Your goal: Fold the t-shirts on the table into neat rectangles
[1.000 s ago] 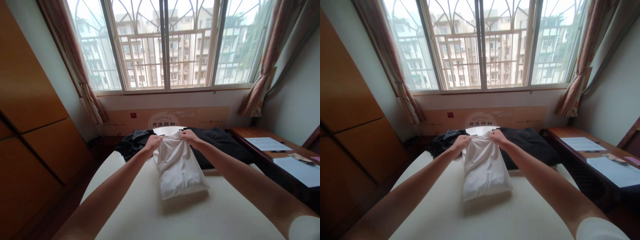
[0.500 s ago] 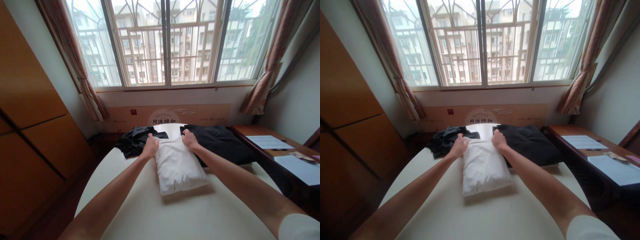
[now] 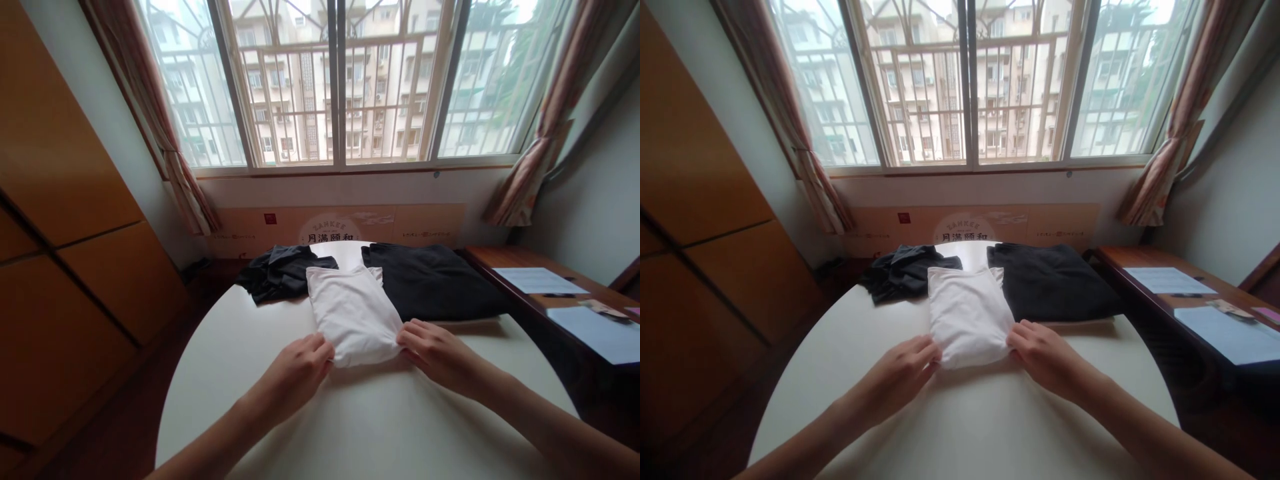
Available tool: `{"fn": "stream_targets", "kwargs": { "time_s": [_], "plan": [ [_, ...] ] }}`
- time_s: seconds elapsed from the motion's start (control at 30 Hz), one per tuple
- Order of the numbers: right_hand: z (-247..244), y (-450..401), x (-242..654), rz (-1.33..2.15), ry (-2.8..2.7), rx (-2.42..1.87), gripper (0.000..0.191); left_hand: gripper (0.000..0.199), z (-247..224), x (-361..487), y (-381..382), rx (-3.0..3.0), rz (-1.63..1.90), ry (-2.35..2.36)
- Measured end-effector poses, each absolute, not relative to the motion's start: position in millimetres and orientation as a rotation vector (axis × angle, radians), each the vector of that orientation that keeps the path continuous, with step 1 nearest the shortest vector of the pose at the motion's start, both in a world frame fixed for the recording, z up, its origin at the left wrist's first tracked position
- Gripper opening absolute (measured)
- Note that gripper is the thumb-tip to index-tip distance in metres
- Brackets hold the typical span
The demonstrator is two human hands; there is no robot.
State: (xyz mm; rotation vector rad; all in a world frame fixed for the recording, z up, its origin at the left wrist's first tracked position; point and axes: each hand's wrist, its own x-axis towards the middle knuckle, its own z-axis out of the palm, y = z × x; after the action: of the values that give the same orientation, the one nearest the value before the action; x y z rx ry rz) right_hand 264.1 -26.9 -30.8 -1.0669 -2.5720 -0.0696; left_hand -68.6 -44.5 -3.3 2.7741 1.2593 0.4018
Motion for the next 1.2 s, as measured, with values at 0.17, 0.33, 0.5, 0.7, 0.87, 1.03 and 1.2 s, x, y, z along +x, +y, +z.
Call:
{"fn": "stream_targets", "kwargs": {
  "time_s": [0.17, 0.33, 0.5, 0.7, 0.87, 1.03, 1.2],
  "plan": [
    [-19.1, -25.8, 269.4, 0.110, -2.487, -1.143, 0.024, 0.019, 14.7, -85.2, -45.1, 2.612, 0.395, 1.285],
    [-10.8, -55.1, 269.8, 0.436, -2.490, -1.240, 0.025, 0.015, 32.4, -92.5, -68.0, 2.411, 0.178, 1.213],
    [10.7, -90.1, 274.7, 0.616, -2.643, -1.398, 0.014, 0.022, 42.5, -90.9, -95.2, 2.320, -0.093, 1.117],
    [32.6, -74.5, 238.3, 0.581, -2.491, -1.284, 0.030, 0.021, 60.6, -69.9, -91.0, 2.382, 0.068, 1.142],
    [-10.2, -24.6, 180.6, 0.295, -2.567, -1.142, 0.068, 0.058, 22.1, -41.6, -49.7, 2.538, 0.301, 1.279],
    [-41.9, -2.5, 186.2, 0.193, -2.570, -1.388, 0.076, 0.082, -11.1, -41.2, -36.7, 2.484, 0.070, 1.418],
    [-30.6, -21.2, 193.2, 0.057, -2.487, -1.473, 0.071, 0.083, -8.1, -49.7, -34.7, 2.395, 0.042, 1.598]
  ]
}}
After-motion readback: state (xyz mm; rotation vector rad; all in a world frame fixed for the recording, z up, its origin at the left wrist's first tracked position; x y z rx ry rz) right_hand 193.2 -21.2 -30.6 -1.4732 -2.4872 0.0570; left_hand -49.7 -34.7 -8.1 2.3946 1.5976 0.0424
